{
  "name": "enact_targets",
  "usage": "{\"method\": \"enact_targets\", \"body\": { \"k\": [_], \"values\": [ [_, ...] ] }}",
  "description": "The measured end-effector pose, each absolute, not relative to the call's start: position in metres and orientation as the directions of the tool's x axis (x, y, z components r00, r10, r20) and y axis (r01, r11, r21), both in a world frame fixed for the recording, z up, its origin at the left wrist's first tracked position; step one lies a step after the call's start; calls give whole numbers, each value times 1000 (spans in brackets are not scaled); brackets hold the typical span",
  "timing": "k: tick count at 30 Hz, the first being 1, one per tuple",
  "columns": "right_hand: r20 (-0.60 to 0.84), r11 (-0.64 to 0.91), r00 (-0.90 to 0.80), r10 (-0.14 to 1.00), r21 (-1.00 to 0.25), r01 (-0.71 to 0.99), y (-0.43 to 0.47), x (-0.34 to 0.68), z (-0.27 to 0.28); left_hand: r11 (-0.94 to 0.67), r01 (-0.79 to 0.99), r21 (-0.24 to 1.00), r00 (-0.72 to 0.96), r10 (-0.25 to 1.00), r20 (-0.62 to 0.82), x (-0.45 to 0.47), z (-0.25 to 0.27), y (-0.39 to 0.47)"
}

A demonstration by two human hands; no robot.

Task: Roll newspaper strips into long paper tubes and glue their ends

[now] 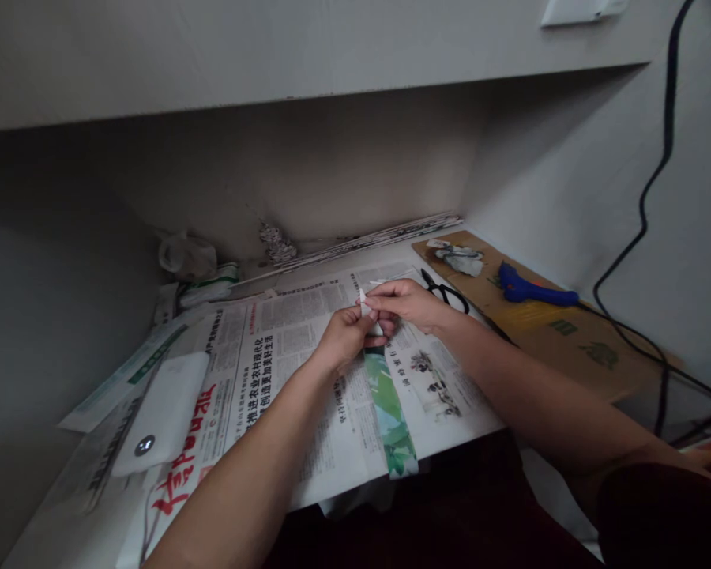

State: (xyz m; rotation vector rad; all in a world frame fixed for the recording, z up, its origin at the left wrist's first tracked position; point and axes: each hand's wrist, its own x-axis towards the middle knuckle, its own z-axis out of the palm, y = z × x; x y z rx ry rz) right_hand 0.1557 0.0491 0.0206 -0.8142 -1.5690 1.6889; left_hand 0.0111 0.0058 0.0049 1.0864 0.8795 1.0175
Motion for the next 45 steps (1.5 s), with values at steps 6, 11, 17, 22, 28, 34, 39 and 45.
{"method": "enact_targets", "body": {
  "k": [6,11,17,22,28,34,39,45],
  "values": [
    [-7,-39,-533,846,-998,-48,50,155,19,168,-223,960,342,936,-85,11,4,6],
    [-50,-69,-472,880,-997,-23,49,151,18,100,-151,983,302,952,-50,13,5,4],
    [-29,-63,-478,878,-997,-54,46,149,18,32,-96,995,277,961,-4,13,1,6],
    [-6,-43,-516,856,-997,-60,45,150,21,62,-111,992,286,958,-28,12,2,6],
    [8,-6,-490,871,-1000,-26,47,150,19,89,-117,989,301,952,-50,13,6,3],
    [-60,-82,-470,881,-996,-26,47,150,19,112,-79,991,277,957,-86,16,7,1],
    [-72,-98,-494,866,-995,-27,45,150,20,138,-91,986,349,932,-98,15,7,1],
    [-51,-77,-607,793,-997,-18,46,157,25,157,-112,981,382,918,-103,14,8,1]
  ]
}}
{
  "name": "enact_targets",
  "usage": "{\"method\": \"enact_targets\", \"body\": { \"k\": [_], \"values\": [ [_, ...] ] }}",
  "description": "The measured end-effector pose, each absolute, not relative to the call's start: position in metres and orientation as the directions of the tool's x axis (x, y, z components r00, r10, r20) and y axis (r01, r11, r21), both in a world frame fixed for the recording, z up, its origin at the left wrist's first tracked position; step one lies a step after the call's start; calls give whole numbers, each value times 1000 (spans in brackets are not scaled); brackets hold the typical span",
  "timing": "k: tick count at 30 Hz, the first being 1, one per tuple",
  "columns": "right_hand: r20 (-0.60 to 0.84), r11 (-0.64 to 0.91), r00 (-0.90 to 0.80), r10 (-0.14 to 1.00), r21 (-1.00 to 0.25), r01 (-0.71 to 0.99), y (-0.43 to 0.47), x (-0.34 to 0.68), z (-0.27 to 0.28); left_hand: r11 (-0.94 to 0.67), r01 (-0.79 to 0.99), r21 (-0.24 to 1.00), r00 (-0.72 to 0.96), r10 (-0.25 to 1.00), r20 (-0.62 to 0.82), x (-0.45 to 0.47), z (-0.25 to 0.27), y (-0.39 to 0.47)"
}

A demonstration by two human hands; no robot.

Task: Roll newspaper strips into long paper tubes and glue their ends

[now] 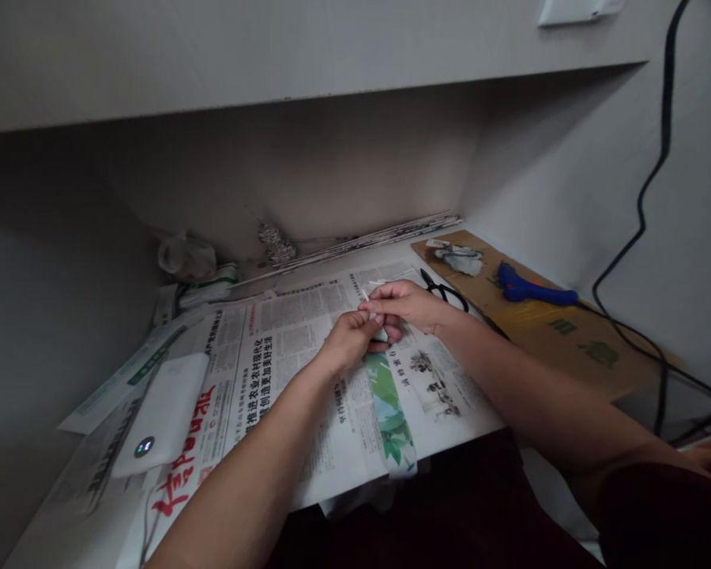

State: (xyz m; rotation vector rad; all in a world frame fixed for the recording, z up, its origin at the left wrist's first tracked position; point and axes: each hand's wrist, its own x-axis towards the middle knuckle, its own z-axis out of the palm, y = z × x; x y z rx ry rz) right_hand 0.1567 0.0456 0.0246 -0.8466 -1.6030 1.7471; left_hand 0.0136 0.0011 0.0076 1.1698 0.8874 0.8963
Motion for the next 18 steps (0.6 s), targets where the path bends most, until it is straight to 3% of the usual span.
{"method": "enact_targets", "body": {
  "k": [6,13,18],
  "values": [
    [-124,-152,-495,860,-988,-16,47,156,22,180,-82,980,371,918,-138,17,7,-2],
    [-116,-122,-599,793,-992,31,47,160,25,213,-109,971,382,911,-157,14,8,0],
    [-122,-153,-507,853,-988,-19,48,159,23,206,-87,975,393,906,-156,15,8,-2]
  ]
}}
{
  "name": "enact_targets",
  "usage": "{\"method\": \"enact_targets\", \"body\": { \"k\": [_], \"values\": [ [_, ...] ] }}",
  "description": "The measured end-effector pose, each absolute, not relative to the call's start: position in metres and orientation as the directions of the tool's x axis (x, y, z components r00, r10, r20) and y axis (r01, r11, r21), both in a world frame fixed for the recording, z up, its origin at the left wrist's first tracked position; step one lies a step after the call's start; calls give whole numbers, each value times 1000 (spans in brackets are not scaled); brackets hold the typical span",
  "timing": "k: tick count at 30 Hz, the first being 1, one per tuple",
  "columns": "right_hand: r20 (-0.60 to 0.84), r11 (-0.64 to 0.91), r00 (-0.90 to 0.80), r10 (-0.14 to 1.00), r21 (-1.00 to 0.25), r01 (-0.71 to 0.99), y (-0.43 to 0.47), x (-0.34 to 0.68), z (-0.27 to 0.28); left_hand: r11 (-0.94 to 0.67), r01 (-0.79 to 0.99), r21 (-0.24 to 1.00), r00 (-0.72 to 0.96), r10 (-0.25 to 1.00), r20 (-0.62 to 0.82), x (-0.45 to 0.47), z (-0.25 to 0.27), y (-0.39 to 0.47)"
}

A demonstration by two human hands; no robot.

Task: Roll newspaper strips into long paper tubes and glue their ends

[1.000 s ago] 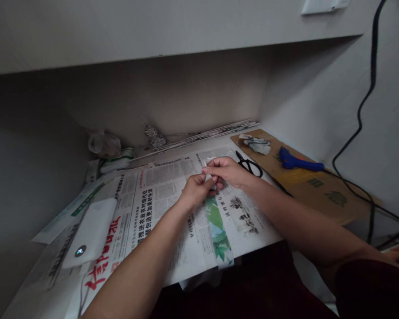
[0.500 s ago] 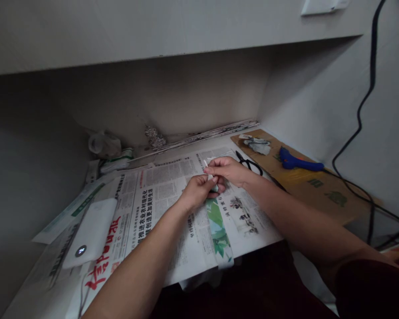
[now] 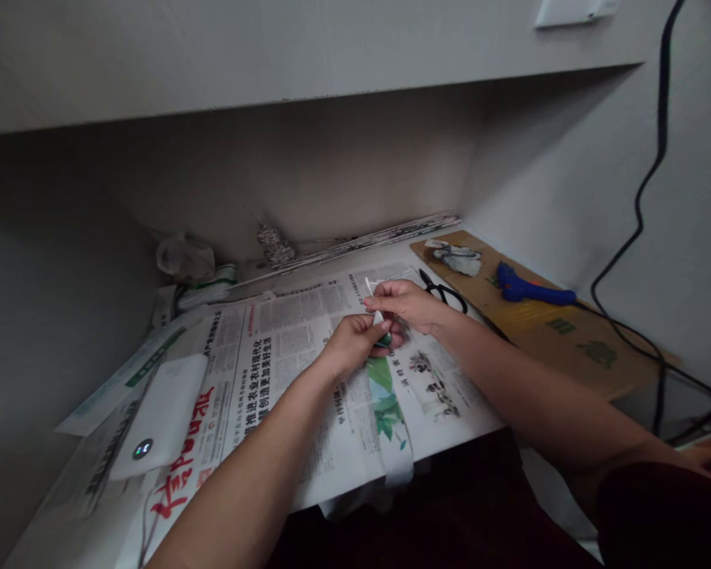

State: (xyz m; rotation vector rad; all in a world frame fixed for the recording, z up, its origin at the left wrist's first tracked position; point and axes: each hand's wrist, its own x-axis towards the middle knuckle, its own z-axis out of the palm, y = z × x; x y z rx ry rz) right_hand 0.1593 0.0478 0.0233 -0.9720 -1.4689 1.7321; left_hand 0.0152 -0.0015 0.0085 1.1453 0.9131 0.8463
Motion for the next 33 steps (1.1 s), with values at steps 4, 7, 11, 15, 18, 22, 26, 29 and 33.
{"method": "enact_targets", "body": {
  "k": [4,7,11,15,18,22,26,29,33],
  "values": [
    [-107,-132,-574,812,-991,-1,49,162,26,213,-95,973,386,909,-161,14,6,0],
    [-114,-127,-548,828,-992,14,49,162,27,206,-86,975,391,907,-157,14,7,0],
    [-128,-148,-481,867,-989,-4,49,160,25,208,-55,977,380,909,-172,15,10,-1],
    [-118,-138,-581,805,-990,11,49,162,25,210,-53,976,378,909,-175,15,9,-1],
    [-136,-148,-583,801,-989,28,50,162,23,194,-47,980,377,912,-162,15,8,-1],
    [-118,-132,-538,834,-991,12,49,160,22,175,-26,984,388,909,-152,15,8,-1],
    [-128,-130,-613,779,-991,41,49,163,25,199,-55,978,389,907,-163,15,8,-1],
    [-123,-138,-542,831,-990,13,51,163,25,217,-63,974,403,898,-174,15,8,-2],
    [-111,-140,-493,863,-990,-22,51,163,25,238,-66,969,420,888,-190,15,9,-3]
  ]
}}
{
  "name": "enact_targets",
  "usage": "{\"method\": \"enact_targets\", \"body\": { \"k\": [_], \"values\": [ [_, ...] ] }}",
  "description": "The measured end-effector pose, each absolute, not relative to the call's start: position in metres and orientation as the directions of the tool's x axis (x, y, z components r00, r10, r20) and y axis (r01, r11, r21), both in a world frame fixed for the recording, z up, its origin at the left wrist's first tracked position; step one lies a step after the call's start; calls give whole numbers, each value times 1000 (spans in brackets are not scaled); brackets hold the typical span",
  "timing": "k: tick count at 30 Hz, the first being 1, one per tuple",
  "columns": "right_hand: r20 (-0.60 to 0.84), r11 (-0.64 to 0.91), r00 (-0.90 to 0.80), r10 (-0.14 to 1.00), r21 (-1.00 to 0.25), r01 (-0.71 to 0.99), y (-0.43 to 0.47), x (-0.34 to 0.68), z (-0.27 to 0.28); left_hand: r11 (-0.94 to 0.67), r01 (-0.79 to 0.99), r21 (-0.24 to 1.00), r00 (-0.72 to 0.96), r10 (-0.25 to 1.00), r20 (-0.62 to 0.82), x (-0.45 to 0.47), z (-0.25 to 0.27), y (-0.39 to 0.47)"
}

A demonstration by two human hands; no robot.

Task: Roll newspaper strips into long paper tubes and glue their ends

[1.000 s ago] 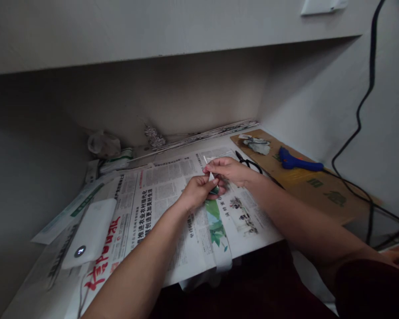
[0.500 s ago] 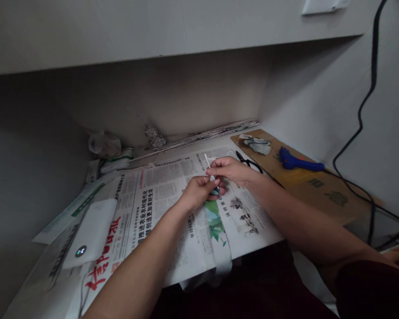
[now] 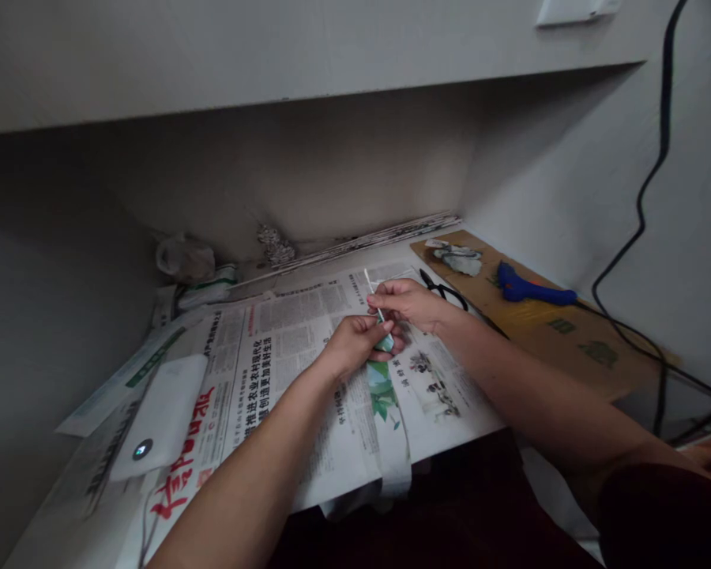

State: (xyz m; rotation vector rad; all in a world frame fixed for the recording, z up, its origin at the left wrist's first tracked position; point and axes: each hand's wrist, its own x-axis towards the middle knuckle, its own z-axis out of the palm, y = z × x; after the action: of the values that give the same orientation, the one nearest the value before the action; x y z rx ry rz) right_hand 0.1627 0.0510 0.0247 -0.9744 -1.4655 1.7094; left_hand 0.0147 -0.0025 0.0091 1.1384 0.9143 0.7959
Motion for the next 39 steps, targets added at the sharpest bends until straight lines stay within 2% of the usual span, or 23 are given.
{"method": "enact_targets", "body": {
  "k": [4,9,14,19,24,30,35,39],
  "values": [
    [-163,-184,-598,785,-983,27,51,163,24,235,-71,969,414,891,-186,15,10,-3],
    [-122,-187,-454,883,-977,-102,52,161,23,246,-57,968,429,881,-198,18,10,-5],
    [-157,-198,-584,797,-980,-7,49,164,32,253,-64,965,408,889,-206,16,10,-4],
    [-126,-170,-460,879,-984,-56,50,163,30,247,-48,968,423,883,-204,16,9,-4],
    [-151,-182,-554,818,-983,0,51,165,30,278,-63,959,405,885,-230,16,10,-4],
    [-133,-171,-483,865,-985,-35,53,165,27,277,-80,958,419,881,-219,15,10,-4],
    [-182,-216,-650,738,-976,28,50,164,28,286,-79,955,426,876,-227,15,8,-3],
    [-135,-177,-495,858,-983,-40,52,162,26,273,-59,960,440,871,-221,16,8,-4]
  ]
}}
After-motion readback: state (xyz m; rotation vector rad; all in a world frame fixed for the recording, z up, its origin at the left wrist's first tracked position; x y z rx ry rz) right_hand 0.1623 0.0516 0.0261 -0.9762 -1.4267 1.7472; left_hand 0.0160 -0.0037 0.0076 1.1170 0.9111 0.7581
